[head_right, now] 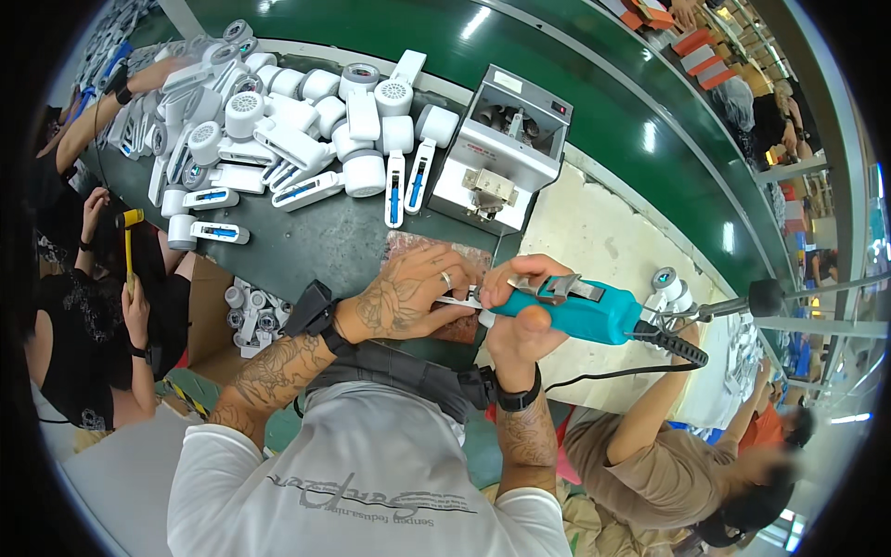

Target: Assembling white plastic electronic components on a production line using an electric screwdriver.

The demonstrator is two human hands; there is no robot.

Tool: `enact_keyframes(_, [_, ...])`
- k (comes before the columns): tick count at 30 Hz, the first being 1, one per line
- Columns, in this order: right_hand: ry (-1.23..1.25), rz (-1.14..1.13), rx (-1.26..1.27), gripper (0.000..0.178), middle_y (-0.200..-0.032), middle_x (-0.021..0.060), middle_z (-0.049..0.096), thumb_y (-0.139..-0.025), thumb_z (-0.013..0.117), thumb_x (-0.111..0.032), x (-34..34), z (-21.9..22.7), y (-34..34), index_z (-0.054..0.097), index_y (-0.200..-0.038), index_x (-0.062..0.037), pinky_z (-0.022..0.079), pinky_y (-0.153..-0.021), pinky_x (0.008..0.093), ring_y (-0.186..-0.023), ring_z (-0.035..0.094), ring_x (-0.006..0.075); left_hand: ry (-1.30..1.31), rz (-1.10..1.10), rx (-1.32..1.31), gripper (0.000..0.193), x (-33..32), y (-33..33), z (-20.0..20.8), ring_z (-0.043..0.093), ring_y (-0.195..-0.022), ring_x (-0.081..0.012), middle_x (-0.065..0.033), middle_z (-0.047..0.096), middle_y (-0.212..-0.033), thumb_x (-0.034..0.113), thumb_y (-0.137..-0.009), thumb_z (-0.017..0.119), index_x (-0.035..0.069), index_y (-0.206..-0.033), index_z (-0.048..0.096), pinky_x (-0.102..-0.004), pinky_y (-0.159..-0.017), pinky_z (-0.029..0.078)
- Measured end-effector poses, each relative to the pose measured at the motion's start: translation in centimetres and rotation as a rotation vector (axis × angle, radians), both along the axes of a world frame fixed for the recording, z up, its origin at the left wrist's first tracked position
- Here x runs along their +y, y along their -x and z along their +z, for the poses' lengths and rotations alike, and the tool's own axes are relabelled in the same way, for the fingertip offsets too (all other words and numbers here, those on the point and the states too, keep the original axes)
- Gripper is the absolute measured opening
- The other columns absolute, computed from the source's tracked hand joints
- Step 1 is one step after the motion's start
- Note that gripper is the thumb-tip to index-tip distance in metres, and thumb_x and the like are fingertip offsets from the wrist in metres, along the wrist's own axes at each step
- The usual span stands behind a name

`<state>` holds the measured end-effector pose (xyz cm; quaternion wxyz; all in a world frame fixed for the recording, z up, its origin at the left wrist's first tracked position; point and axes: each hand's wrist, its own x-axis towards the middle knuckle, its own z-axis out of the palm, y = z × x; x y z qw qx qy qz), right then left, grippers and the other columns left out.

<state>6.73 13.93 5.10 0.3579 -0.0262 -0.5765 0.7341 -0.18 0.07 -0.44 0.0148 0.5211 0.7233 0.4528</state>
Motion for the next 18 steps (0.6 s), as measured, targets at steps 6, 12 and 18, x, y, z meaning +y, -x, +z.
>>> enact_keyframes(6, [-0.001, 0.007, -0.006, 0.074, -0.058, 0.0050, 0.048, -0.077, 0.068, -0.067, 0.1, 0.1, -0.1, 0.051, -0.100, 0.0021, 0.039, -0.046, 0.0314, -0.050, 0.048, 0.0181, -0.018, -0.031, -0.042, 0.027, 0.0, 0.1, 0.1, 0.056, -0.098, -0.0321, -0.0105, 0.057, -0.103, 0.021, -0.080, 0.073, 0.006, -0.094, 0.056, -0.0413, -0.082, 0.048])
enact_keyframes(12, [-0.030, -0.017, -0.022, 0.074, -0.062, 0.0054, 0.048, -0.080, 0.065, -0.067, -0.1, 0.4, 0.1, 0.051, -0.104, 0.0008, 0.040, -0.048, 0.0311, -0.051, 0.048, 0.0172, 0.004, 0.084, -0.023, 0.029, 0.2, -0.5, 0.6, 0.055, -0.099, -0.0313, -0.0097, 0.058, -0.105, 0.022, -0.079, 0.073, 0.006, -0.100, 0.060, -0.0413, -0.084, 0.048])
enact_keyframes(18, [-0.081, -0.051, 0.041, 0.072, -0.065, 0.0048, 0.048, -0.085, 0.059, -0.067, 1.2, 1.9, 1.8, 0.051, -0.105, 0.0009, 0.040, -0.050, 0.0299, -0.054, 0.048, 0.0161, 0.068, 0.069, -0.080, 0.028, 0.1, 0.3, 1.6, 0.054, -0.101, -0.0297, -0.0089, 0.059, -0.104, 0.027, -0.083, 0.070, 0.006, -0.100, 0.064, -0.0405, -0.088, 0.046])
